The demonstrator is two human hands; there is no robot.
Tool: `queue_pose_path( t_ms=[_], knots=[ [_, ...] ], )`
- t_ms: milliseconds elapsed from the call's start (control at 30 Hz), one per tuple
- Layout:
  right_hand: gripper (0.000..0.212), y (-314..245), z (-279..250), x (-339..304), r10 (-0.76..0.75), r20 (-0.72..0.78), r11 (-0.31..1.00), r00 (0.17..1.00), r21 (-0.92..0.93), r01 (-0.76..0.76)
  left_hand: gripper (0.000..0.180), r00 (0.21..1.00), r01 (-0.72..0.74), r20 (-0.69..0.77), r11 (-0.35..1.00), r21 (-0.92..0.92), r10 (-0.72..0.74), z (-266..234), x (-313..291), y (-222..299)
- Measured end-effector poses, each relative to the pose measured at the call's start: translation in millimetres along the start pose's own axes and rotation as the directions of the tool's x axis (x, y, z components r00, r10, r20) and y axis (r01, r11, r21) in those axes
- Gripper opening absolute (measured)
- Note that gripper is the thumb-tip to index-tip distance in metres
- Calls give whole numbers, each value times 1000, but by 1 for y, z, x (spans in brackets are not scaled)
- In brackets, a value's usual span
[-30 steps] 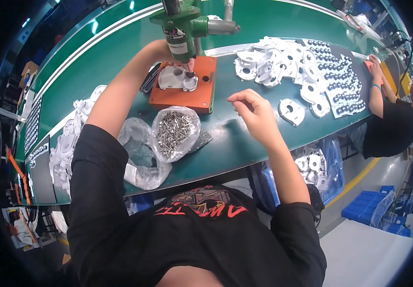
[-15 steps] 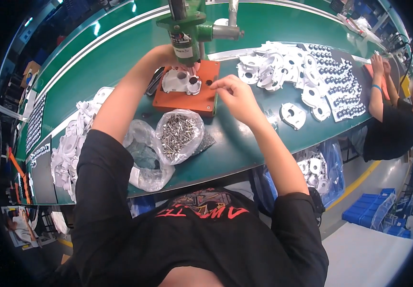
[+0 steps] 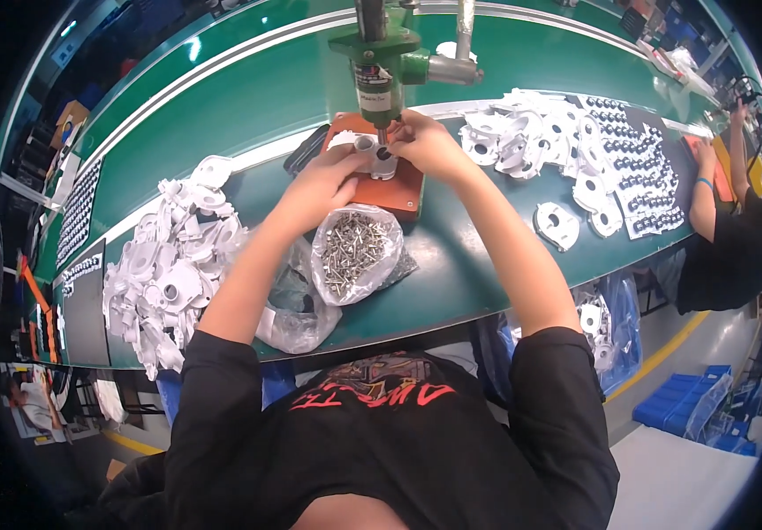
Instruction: Assembling small metal components into white plastic parts using a manual hand press machine on a factory line.
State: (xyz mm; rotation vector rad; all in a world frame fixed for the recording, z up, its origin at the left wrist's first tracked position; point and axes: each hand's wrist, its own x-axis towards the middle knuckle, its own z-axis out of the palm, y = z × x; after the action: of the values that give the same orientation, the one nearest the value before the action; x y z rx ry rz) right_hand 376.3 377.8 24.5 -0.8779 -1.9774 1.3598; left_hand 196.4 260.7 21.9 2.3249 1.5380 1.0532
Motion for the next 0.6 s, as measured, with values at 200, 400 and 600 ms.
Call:
queue_pose_path(
  t_ms=[200,400,600],
  knots=[
    [24,-7,-5,7,144,85,989,986,18,-146,32,992,-69,-92,978,198,89,14,-1,-11],
    [19,-12,-11,14,152,176,987,972,24,-159,34,1000,-16,-13,982,187,19,10,-2,-8],
    [24,-9,-15,26,195,318,978,928,3,-207,38,990,135,16,981,142,-139,3,-3,0]
  ],
)
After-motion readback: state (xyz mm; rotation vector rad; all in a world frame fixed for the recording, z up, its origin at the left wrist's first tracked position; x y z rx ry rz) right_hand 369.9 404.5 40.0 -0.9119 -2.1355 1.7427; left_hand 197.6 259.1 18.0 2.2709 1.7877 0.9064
